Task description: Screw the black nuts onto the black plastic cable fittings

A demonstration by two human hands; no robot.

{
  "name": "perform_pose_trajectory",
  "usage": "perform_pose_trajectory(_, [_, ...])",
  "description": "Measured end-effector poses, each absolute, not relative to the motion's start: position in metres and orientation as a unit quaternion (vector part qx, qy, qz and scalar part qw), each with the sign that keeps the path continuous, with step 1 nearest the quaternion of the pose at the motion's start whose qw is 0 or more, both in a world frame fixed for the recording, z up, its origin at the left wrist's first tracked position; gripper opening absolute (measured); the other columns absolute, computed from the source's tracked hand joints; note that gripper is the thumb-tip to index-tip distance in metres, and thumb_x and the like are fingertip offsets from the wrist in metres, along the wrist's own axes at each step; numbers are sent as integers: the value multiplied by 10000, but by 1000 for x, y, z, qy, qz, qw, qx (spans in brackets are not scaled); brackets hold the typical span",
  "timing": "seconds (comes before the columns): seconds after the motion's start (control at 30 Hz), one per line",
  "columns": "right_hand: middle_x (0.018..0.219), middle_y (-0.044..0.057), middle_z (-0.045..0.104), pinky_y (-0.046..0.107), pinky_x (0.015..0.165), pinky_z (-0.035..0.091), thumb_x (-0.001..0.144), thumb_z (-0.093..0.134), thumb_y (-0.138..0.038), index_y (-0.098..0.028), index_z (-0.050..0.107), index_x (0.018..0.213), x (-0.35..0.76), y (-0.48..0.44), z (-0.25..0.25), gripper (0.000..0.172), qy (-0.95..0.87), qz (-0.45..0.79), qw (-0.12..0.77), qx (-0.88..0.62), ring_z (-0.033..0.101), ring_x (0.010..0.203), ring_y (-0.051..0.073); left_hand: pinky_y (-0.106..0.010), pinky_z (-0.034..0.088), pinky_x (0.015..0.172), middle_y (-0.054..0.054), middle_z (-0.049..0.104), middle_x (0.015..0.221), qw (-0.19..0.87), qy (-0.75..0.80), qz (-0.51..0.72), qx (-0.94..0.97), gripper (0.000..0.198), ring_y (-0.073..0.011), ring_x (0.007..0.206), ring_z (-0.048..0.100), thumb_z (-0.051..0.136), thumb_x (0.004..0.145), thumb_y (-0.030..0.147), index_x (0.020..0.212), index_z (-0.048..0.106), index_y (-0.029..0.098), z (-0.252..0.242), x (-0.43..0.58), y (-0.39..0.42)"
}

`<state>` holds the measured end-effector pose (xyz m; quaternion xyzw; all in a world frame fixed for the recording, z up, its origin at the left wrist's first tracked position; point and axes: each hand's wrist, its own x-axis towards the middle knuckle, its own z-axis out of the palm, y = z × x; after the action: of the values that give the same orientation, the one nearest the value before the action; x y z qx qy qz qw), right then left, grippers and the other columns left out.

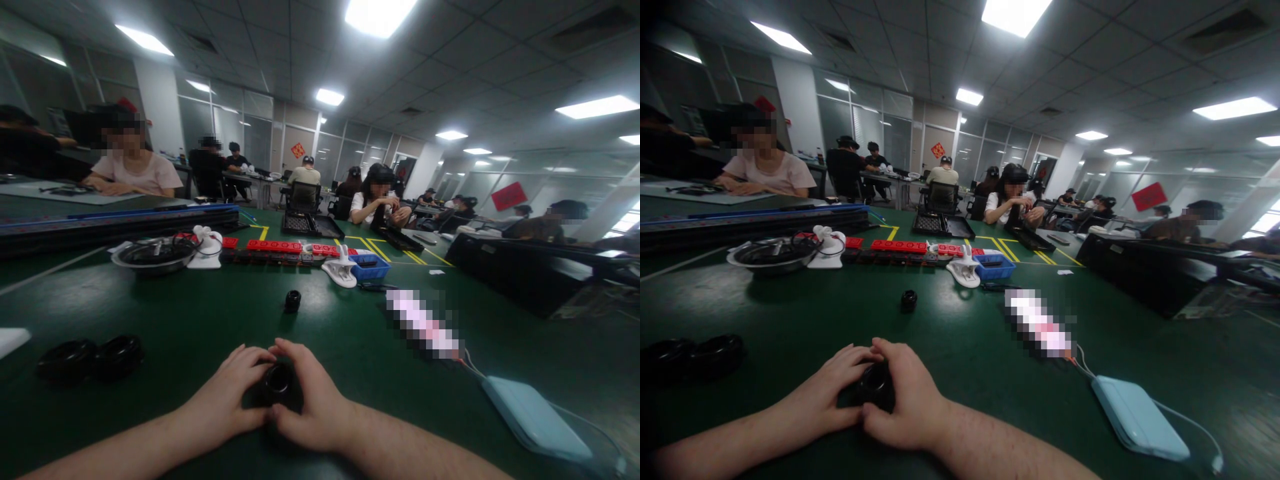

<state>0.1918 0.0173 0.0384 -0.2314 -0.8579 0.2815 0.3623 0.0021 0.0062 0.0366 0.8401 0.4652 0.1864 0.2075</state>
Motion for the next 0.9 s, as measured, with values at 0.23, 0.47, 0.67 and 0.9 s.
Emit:
perform_pose_trajectory(0.23, [1110, 92, 500, 401, 896, 406, 588, 732, -309, -184, 336, 1263, 188, 18, 37, 792, -840, 287, 328, -323, 488, 1020, 241, -508, 218, 1016, -38, 523, 1124, 207, 462, 181, 843, 374, -260, 1062, 459, 653, 675, 373, 1026, 587, 263, 36, 2, 7])
perform_pose_trajectory(0.47, [1226, 109, 449, 380, 946, 375, 643, 573, -143, -182, 230, 1318, 192, 17, 38, 759, -864, 279, 360, -215, 453, 1106, 222, -531, 180, 1021, -50, 500, 1177, 199, 458, 176, 848, 437, -277, 1115, 422, 634, 697, 401, 1107, 544, 278, 33, 0, 9])
perform_pose_trajectory(0.67, [1136, 117, 486, 419, 903, 391, 613, 709, -347, -161, 314, 1281, 189, 19, 41, 799, -849, 278, 325, -312, 471, 1043, 258, -501, 241, 1006, -44, 521, 1128, 202, 453, 181, 849, 356, -264, 1060, 454, 632, 698, 411, 1018, 589, 260, 35, 1, 8])
perform_pose_trajectory(0.9, [1172, 105, 477, 377, 934, 377, 692, 527, -152, -170, 244, 1311, 192, 17, 39, 682, -852, 295, 363, -234, 463, 1082, 213, -525, 187, 1024, -47, 504, 1164, 203, 455, 189, 846, 461, -262, 1098, 438, 624, 717, 408, 1148, 516, 284, 34, 0, 7])
